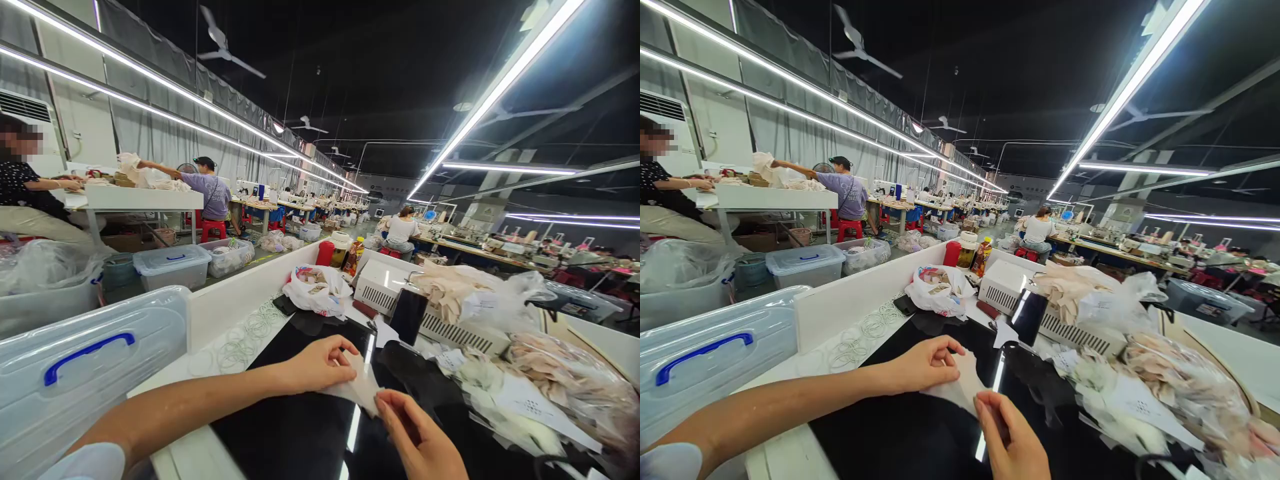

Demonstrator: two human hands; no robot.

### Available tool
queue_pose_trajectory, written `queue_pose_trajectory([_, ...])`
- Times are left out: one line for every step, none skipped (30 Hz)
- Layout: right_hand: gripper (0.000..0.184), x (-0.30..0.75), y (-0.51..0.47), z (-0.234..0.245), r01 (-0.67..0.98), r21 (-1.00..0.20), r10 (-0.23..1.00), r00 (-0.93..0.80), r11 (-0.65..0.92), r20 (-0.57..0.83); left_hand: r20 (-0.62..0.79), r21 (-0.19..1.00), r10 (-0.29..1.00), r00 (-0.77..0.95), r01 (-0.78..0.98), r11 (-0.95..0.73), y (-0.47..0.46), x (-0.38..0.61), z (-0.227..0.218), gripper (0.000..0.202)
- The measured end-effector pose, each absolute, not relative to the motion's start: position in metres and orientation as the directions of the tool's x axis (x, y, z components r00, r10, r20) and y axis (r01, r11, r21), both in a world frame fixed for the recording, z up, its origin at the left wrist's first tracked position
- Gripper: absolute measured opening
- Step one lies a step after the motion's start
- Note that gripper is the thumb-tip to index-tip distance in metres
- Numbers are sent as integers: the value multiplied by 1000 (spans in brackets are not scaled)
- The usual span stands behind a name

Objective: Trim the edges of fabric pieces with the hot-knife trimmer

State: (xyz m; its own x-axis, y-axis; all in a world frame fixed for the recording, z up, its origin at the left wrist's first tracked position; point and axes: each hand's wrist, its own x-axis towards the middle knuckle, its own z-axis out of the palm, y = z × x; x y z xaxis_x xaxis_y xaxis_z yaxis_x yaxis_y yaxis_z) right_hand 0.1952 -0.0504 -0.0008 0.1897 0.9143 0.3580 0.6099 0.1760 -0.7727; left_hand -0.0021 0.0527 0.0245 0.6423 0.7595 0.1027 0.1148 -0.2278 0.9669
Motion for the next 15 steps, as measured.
queue_pose_trajectory([42, 195, -42, 0, 633, -756, 912, 194, 165, 361, 122, 958, 768, 629, 128, -257, 60, -1, 24, 42])
queue_pose_trajectory([42, 195, -35, 1, 656, -739, 909, 201, 153, 366, 144, 947, 773, 618, 142, -290, 68, 0, 23, 42])
queue_pose_trajectory([43, 194, -28, 1, 678, -721, 905, 208, 139, 371, 168, 932, 775, 610, 158, -326, 75, 1, 22, 41])
queue_pose_trajectory([43, 193, -22, 1, 700, -704, 902, 215, 124, 374, 192, 914, 773, 605, 176, -365, 83, 2, 21, 40])
queue_pose_trajectory([43, 191, -17, 0, 720, -685, 900, 221, 109, 375, 215, 893, 767, 605, 196, -405, 90, 3, 20, 39])
queue_pose_trajectory([43, 190, -13, -1, 741, -665, 900, 223, 95, 376, 235, 870, 758, 609, 217, -444, 97, 4, 18, 39])
queue_pose_trajectory([42, 189, -9, -2, 761, -644, 900, 220, 84, 377, 251, 845, 747, 616, 238, -480, 103, 6, 16, 38])
queue_pose_trajectory([42, 189, -6, -3, 780, -622, 901, 213, 76, 378, 262, 819, 734, 627, 258, -513, 108, 7, 15, 37])
queue_pose_trajectory([42, 188, -3, -5, 797, -599, 902, 204, 72, 381, 269, 794, 720, 640, 276, -541, 112, 9, 13, 36])
queue_pose_trajectory([42, 189, -1, -7, 813, -577, 903, 193, 71, 384, 272, 770, 707, 653, 293, -567, 115, 11, 10, 36])
queue_pose_trajectory([41, 189, 1, -9, 828, -556, 903, 182, 72, 388, 274, 745, 694, 666, 310, -591, 118, 13, 8, 35])
queue_pose_trajectory([41, 190, 2, -11, 841, -537, 903, 172, 74, 393, 274, 719, 683, 677, 327, -613, 120, 14, 6, 35])
queue_pose_trajectory([40, 190, 4, -13, 851, -519, 902, 162, 77, 400, 275, 694, 672, 688, 342, -634, 121, 16, 3, 35])
queue_pose_trajectory([39, 190, 5, -16, 860, -503, 901, 151, 83, 408, 275, 667, 662, 698, 357, -654, 122, 18, 1, 35])
queue_pose_trajectory([39, 191, 7, -19, 868, -488, 898, 139, 92, 417, 275, 641, 652, 707, 370, -672, 122, 19, -1, 35])
